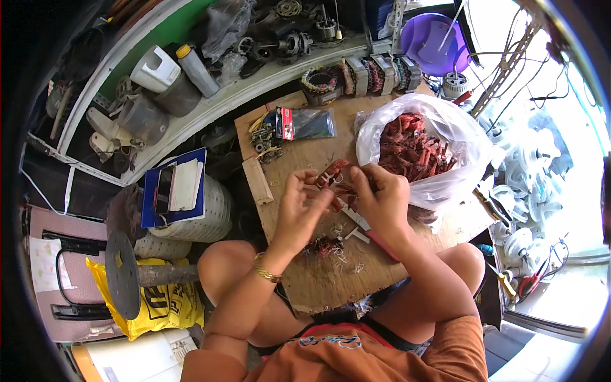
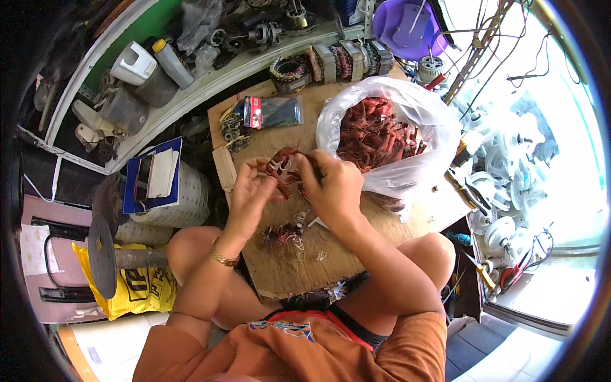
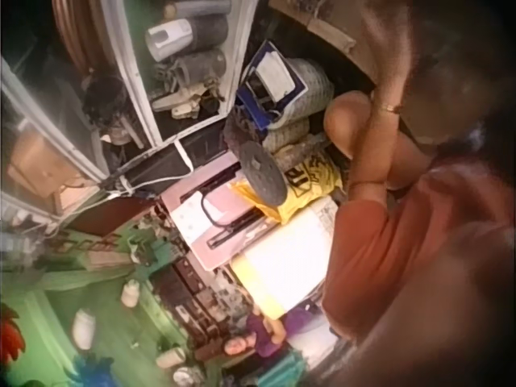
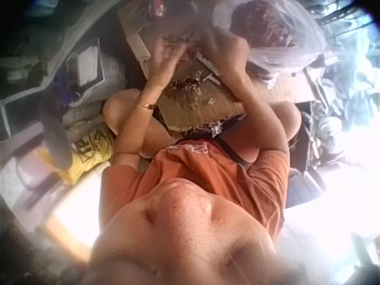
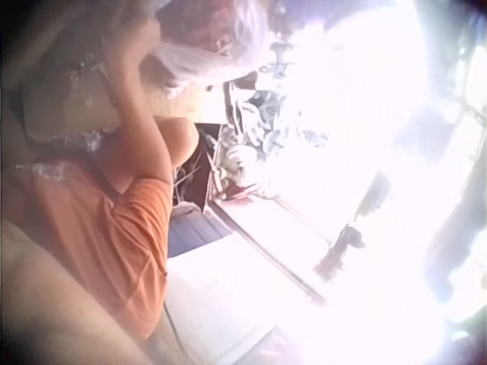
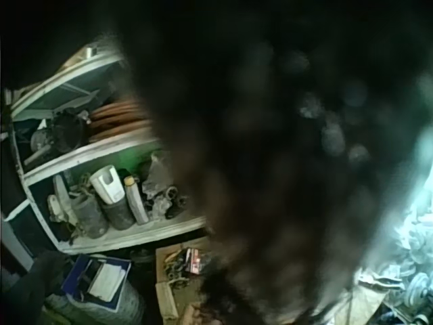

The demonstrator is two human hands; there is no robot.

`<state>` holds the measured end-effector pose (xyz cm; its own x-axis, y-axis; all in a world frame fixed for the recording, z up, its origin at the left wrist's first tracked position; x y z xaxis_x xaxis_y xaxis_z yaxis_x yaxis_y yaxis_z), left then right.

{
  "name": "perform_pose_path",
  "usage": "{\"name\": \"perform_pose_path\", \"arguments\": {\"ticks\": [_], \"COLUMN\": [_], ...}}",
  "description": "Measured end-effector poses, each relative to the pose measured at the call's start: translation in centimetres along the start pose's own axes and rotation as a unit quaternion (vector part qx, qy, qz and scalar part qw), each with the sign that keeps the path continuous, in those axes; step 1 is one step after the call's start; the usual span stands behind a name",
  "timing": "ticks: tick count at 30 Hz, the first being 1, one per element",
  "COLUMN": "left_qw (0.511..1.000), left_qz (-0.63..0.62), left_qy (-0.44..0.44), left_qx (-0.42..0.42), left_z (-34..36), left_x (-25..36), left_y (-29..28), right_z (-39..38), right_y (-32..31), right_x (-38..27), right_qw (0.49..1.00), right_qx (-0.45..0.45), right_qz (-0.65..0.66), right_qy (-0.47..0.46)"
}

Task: The person uses a utility knife to cut through the insulation and binding of discarded motor windings, then pulls and sorts the copper wire bundles by hand before placing them into a plastic bag.

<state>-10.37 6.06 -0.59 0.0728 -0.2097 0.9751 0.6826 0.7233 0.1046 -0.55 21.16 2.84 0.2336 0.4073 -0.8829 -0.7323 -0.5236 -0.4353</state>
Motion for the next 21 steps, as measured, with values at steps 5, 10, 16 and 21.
{"name": "perform_pose_path", "arguments": {"ticks": [5, 10, 16, 21], "left_qw": [0.997, 0.960, 0.951, 0.943], "left_qz": [0.057, 0.260, 0.195, 0.018], "left_qy": [0.034, 0.006, -0.073, -0.123], "left_qx": [-0.026, -0.107, -0.228, -0.308], "left_z": [-0.1, 0.0, -1.0, -3.3], "left_x": [0.1, 0.0, -0.9, -0.5], "left_y": [1.7, 1.1, 0.2, 1.1], "right_z": [-0.8, -0.3, 0.2, 5.0], "right_y": [-0.4, -0.1, -0.2, -4.4], "right_x": [-1.7, -1.1, -0.8, 1.1], "right_qw": [0.993, 0.956, 0.922, 0.971], "right_qx": [-0.013, -0.116, -0.170, -0.141], "right_qz": [-0.076, -0.205, -0.242, -0.155], "right_qy": [-0.095, -0.178, -0.250, -0.112]}}
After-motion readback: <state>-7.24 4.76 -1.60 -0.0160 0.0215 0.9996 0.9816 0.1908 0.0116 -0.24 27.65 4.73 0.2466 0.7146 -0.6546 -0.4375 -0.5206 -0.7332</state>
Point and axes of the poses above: each hand's wrist, its own z-axis towards the middle knuckle, its own y-axis out of the palm, x = y × z, the point moved 6 cm from there along z, towards the middle knuckle, and after that the axes turned 11 degrees about y, right-handed, at the moved point
